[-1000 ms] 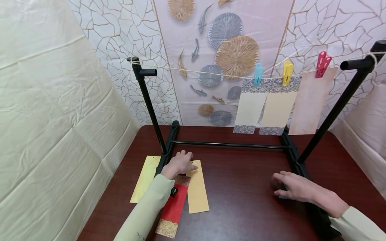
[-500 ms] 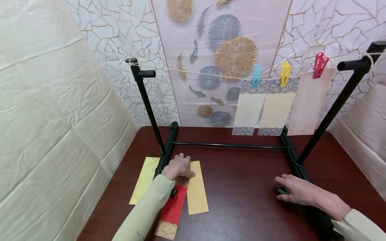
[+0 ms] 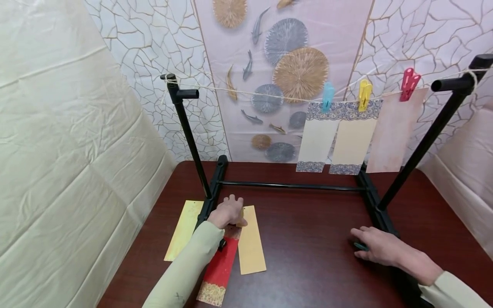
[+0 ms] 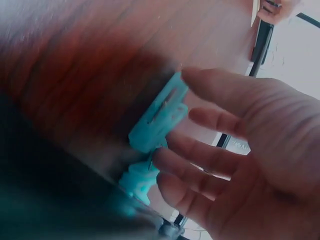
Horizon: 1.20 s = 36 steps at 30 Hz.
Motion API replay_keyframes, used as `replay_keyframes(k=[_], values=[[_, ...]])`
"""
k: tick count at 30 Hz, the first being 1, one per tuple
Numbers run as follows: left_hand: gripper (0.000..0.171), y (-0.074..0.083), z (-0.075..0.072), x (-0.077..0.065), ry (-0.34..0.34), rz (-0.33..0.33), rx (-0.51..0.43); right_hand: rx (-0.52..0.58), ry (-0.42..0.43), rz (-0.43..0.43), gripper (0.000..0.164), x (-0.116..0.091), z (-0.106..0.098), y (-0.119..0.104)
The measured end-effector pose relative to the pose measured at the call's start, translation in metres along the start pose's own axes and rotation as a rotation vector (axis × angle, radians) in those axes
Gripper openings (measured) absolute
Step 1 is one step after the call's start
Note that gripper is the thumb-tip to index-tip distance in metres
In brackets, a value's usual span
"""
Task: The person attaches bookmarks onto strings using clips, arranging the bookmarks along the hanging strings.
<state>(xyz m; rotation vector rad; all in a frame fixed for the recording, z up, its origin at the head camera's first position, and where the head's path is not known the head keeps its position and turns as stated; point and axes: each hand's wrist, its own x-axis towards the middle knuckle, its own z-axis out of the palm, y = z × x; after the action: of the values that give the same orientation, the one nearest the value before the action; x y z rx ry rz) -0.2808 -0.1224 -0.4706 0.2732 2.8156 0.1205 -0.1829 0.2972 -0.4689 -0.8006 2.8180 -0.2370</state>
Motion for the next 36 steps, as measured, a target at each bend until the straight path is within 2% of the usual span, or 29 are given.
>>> replay_keyframes(k=[5, 10, 14, 19, 25, 31, 36], values=[[0.069, 0.001, 0.001, 0.002, -0.002, -0.001, -0.001, 0.027, -0.042, 0.050, 0.036, 0.001, 0.003, -0.003], [0.069, 0.001, -0.001, 0.001, -0.003, -0.006, 0.009, 0.008, -0.033, 0.004, 0.027, 0.004, 0.002, -0.005], [0.067, 0.001, -0.001, 0.001, 0.006, 0.002, 0.013, 0.030, -0.062, 0.019, 0.024, 0.006, -0.001, -0.005], [0.062, 0.003, 0.000, 0.001, 0.053, 0.038, 0.046, 0.093, -0.097, 0.055, 0.019, 0.007, -0.007, -0.004], [0.056, 0.004, 0.002, 0.002, 0.103, 0.056, 0.055, 0.109, -0.060, 0.029, 0.019, 0.005, -0.016, -0.003], [0.048, 0.004, 0.000, 0.006, 0.084, 0.086, -0.110, 0.147, -0.038, 0.020, 0.015, 0.004, -0.023, -0.003], [0.042, 0.006, -0.004, 0.008, 0.069, 0.145, -0.246, 0.148, -0.007, 0.002, 0.014, 0.002, -0.028, -0.003]])
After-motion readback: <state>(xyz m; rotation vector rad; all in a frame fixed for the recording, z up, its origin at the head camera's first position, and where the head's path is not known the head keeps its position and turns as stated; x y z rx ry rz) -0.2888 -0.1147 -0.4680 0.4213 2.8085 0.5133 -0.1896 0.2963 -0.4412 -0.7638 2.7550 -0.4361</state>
